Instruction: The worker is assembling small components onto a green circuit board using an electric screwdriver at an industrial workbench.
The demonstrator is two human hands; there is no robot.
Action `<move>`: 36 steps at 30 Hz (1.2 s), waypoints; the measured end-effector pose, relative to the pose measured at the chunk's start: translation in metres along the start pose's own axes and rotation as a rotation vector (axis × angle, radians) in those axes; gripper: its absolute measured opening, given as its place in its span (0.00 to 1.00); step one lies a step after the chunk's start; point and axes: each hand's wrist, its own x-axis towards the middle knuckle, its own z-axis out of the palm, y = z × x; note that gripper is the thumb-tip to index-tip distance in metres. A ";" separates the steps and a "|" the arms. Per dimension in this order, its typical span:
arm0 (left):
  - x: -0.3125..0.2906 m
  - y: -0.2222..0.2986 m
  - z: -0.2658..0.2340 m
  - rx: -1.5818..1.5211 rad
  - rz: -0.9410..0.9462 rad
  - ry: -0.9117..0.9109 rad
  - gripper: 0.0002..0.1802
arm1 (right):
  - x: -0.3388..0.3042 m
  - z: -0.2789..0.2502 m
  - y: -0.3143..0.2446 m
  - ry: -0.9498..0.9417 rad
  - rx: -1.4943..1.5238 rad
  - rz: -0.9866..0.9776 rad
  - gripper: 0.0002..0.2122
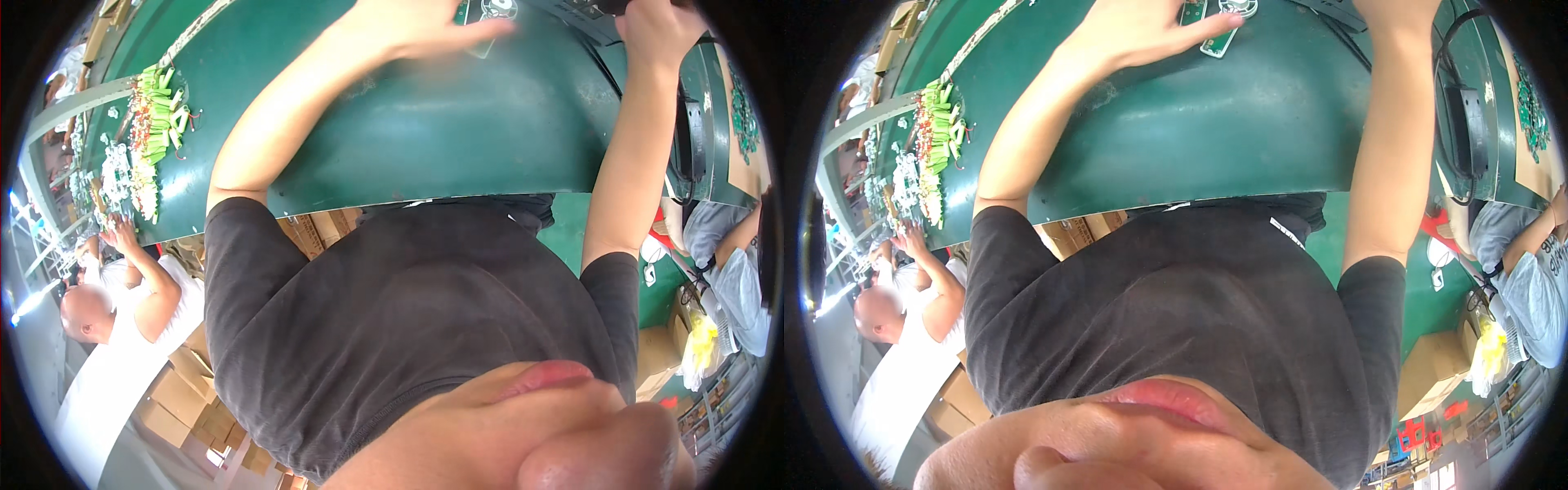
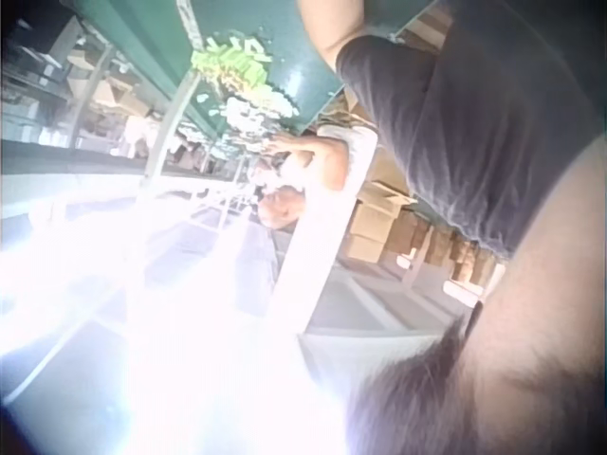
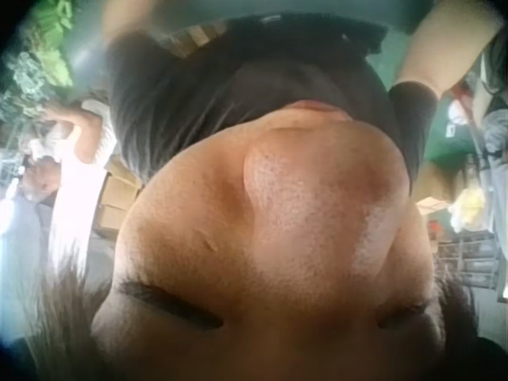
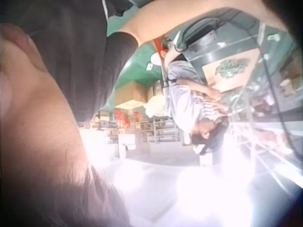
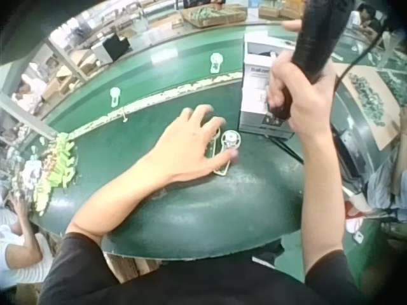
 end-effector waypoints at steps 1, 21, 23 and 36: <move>-0.002 -0.012 -0.001 -0.056 0.161 0.019 0.35 | -0.006 0.003 0.003 -0.011 0.133 0.013 0.23; -0.014 -0.052 0.039 -0.349 0.517 0.163 0.16 | -0.052 0.048 0.036 -0.060 0.266 0.076 0.27; -0.016 -0.049 0.035 -0.316 0.514 0.161 0.16 | -0.053 0.049 0.036 -0.060 0.214 0.091 0.27; -0.019 -0.050 0.036 -0.301 0.478 0.147 0.18 | -0.061 0.056 0.045 -0.094 0.196 0.106 0.25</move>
